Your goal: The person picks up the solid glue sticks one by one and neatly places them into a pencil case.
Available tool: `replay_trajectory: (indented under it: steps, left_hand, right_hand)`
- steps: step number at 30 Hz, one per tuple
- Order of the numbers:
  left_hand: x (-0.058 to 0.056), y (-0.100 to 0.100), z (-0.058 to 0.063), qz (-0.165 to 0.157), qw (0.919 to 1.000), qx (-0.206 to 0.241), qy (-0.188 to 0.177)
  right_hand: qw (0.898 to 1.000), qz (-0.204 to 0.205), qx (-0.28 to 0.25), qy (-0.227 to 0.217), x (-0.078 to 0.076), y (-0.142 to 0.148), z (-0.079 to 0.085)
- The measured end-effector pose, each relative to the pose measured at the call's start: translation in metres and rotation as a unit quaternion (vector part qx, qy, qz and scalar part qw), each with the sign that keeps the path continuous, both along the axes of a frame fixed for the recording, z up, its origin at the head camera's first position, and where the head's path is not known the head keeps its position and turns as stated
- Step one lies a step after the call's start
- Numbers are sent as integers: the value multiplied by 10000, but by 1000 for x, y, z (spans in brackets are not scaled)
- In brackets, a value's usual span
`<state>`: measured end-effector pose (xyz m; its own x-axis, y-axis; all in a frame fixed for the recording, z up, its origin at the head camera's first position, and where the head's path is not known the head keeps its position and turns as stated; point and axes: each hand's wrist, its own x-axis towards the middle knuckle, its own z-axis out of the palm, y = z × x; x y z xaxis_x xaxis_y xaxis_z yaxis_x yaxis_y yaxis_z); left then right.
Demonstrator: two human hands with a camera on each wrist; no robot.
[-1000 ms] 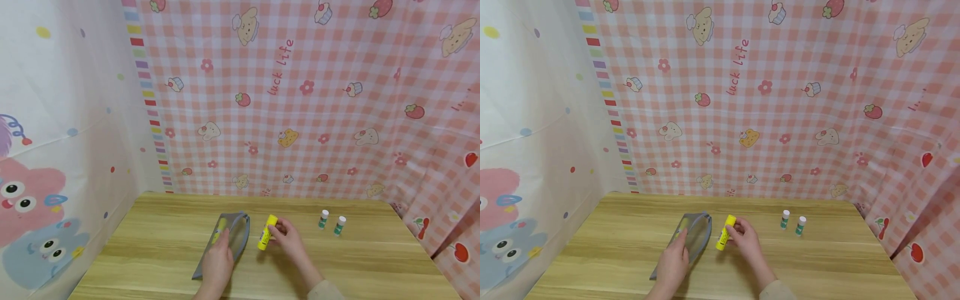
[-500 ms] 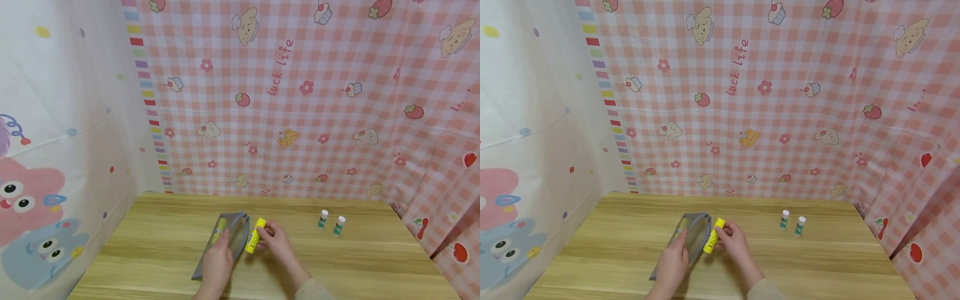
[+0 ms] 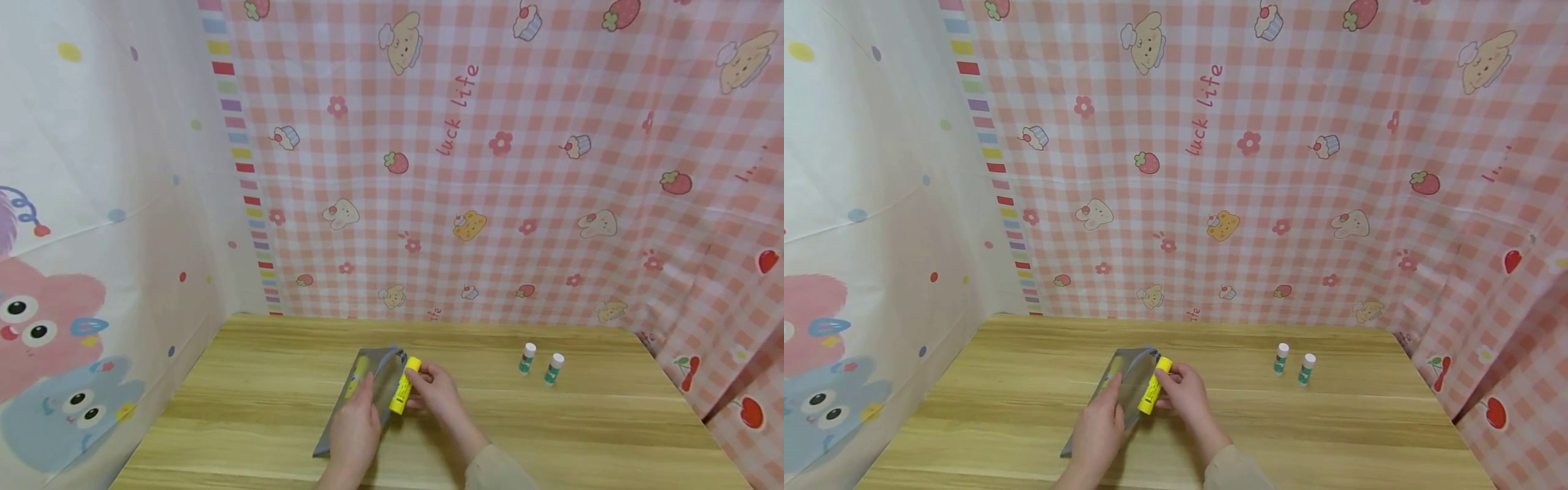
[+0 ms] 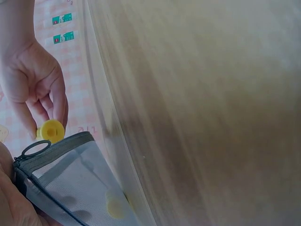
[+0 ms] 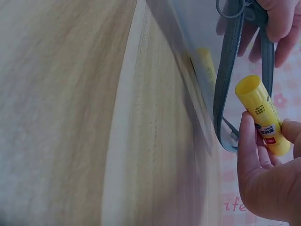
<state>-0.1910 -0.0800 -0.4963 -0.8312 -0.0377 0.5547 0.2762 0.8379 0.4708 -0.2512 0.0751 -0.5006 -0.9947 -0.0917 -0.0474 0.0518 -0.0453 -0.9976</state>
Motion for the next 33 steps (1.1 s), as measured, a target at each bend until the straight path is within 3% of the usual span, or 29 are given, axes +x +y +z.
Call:
replay_trajectory:
  steps: [16, 28, 33]
  left_hand:
    - [-1, 0, -1, -44, 9999, 67, 130]
    - [-2, 3, -1, -18, 9999, 47, 136]
    - [-2, 3, -3, -45, 9995, 15, 313]
  right_hand:
    - [9951, -144, 809, -552, -12, -8, 3]
    - [9952, -175, 727, -636, -19, -12, -7]
    - [9957, -116, 772, -491, -19, -13, -7]
